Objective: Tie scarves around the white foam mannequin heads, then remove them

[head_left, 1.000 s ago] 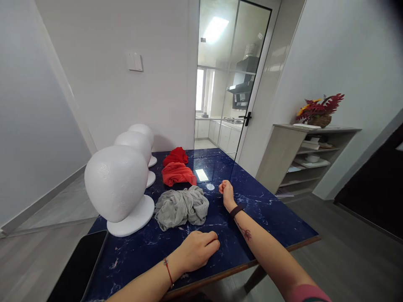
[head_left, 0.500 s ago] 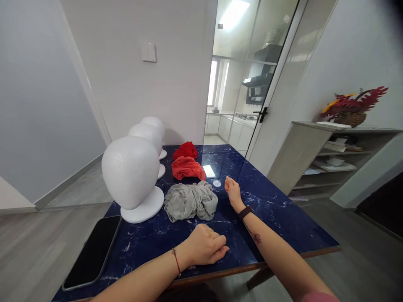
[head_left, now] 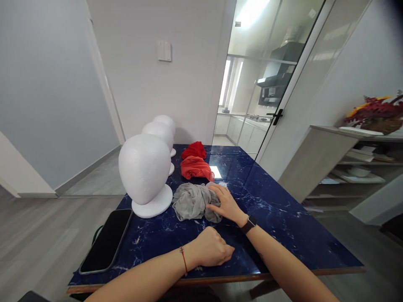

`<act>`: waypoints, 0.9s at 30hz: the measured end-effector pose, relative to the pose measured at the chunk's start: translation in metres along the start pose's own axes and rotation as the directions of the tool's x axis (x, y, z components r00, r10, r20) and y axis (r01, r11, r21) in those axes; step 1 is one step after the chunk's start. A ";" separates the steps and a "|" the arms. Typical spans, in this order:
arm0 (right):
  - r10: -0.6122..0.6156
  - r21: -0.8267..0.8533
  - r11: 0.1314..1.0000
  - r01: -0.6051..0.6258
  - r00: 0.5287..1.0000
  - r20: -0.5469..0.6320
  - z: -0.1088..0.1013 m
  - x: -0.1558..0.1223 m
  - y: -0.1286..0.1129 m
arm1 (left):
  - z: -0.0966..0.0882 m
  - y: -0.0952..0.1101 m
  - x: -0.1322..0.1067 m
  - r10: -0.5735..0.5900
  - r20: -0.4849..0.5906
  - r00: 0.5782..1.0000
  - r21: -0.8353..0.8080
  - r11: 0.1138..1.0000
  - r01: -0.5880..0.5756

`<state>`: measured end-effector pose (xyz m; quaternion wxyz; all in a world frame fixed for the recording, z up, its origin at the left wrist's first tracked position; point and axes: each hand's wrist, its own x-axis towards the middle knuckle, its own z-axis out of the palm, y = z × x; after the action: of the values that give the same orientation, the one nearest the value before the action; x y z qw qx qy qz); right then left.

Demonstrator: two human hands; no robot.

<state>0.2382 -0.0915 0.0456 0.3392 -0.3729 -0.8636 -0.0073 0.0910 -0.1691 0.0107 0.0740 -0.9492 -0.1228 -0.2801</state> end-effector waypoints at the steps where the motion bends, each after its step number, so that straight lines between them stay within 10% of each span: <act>1: -0.036 -0.006 0.999 0.036 0.998 0.043 0.001 0.001 -0.004 | -0.001 0.000 0.000 -0.001 0.007 1.000 -0.003 1.000 0.001; 13: -0.145 -0.100 0.979 0.177 0.954 0.264 0.010 0.003 -0.030 | -0.004 0.000 0.002 0.028 0.119 0.993 -0.009 1.000 -0.028; 22: 0.142 0.261 0.948 -0.184 0.975 0.171 0.026 0.003 -0.003 | -0.006 -0.005 0.004 -0.100 -0.108 0.989 -0.052 0.994 0.095; 24: 0.264 0.472 0.835 -0.284 0.958 0.111 0.023 0.001 0.008 | -0.016 -0.012 0.006 -0.295 -0.198 0.935 -0.110 0.954 0.278; 27: 0.403 0.627 0.706 -0.329 0.915 0.027 0.015 0.000 0.024 | -0.034 -0.029 0.006 -0.640 -0.338 0.690 -0.259 0.768 0.586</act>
<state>0.2454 -0.0704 0.0283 0.4850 -0.4034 -0.7054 0.3231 0.0707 -0.1470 0.0448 -0.0621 -0.7758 -0.3960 -0.4872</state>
